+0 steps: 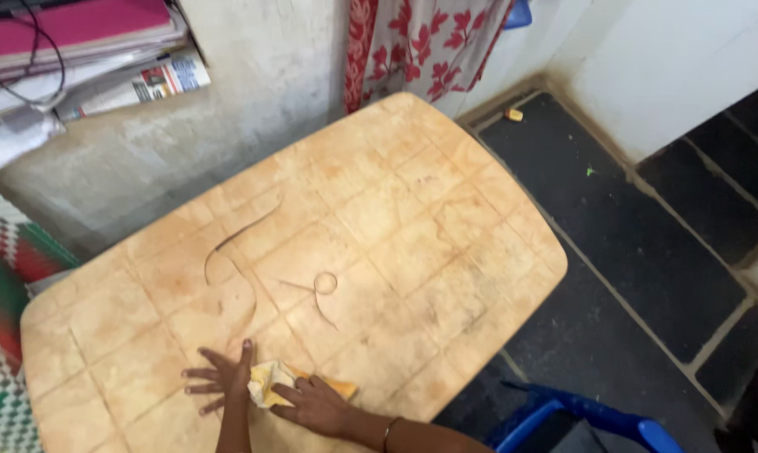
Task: The person removes a patterned mat from a wooden table, wipes the table surface with a cloth, and then places the mat back on the table, smoothing it out.
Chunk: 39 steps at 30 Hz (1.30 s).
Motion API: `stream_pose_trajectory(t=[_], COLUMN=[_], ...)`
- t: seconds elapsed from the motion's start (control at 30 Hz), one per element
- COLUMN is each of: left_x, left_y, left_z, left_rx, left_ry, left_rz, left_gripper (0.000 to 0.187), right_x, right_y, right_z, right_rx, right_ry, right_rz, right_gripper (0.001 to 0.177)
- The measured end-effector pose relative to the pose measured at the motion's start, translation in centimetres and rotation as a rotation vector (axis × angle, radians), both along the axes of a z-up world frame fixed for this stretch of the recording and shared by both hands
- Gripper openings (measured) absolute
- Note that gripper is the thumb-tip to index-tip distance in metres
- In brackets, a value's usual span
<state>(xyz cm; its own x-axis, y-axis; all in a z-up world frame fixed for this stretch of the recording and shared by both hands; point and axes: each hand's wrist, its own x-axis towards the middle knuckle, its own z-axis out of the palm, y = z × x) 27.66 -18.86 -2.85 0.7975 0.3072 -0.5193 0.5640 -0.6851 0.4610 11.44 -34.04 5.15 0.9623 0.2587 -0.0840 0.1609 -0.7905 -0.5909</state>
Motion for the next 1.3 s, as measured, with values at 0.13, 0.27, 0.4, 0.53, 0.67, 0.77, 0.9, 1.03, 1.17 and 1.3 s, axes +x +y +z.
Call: stream_pose_trajectory(t=[0.13, 0.27, 0.4, 0.53, 0.67, 0.77, 0.9, 1.03, 1.17, 1.3], left_x=[-4.7, -12.1, -19.0, -21.4, -22.1, -23.4, -25.6, -27.0, -25.3, -21.8], left_y=[2.1, 3.5, 4.2, 4.8, 4.2, 2.8, -1.2, -5.7, -10.1, -15.5], left_z=[-0.4, -0.4, 0.4, 1.0, 0.2, -0.1, 0.3, 0.8, 1.9, 3.1], left_rx=[0.04, 0.145, 0.188, 0.165, 0.17, 0.21, 0.251, 0.148, 0.203, 0.246], left_ry=[-0.196, -0.496, -0.546, -0.484, -0.422, -0.37, -0.315, -0.393, -0.276, -0.205], left_rz=[-0.294, -0.534, -0.641, -0.693, -0.674, -0.662, -0.7, -0.833, -0.97, -0.998], left_gripper=[0.121, 0.11, 0.101, 0.103, 0.11, 0.112, 0.108, 0.106, 0.109, 0.109], right_x=[-1.2, -4.4, -10.4, -14.7, -16.9, -16.8, -17.1, -17.4, -16.0, -15.0], right_y=[-4.2, -13.3, -22.6, -24.5, -20.4, -14.7, -6.9, -5.6, -11.5, -22.4], right_z=[-2.2, -6.7, -5.2, -2.9, -3.2, -3.3, -1.1, 1.1, 0.8, -0.3], right_rx=[-0.158, -0.293, -0.43, -0.432, -0.462, -0.431, -0.394, -0.178, -0.178, -0.172], right_ry=[-0.174, -0.258, -0.22, -0.171, -0.162, -0.061, -0.087, -0.133, -0.136, -0.181], right_rz=[0.067, -0.357, -0.762, -1.041, -0.987, -0.881, -0.505, -0.399, -0.432, -0.609], right_gripper=[0.049, 0.046, 0.052, 0.059, 0.059, 0.062, 0.055, 0.063, 0.063, 0.063])
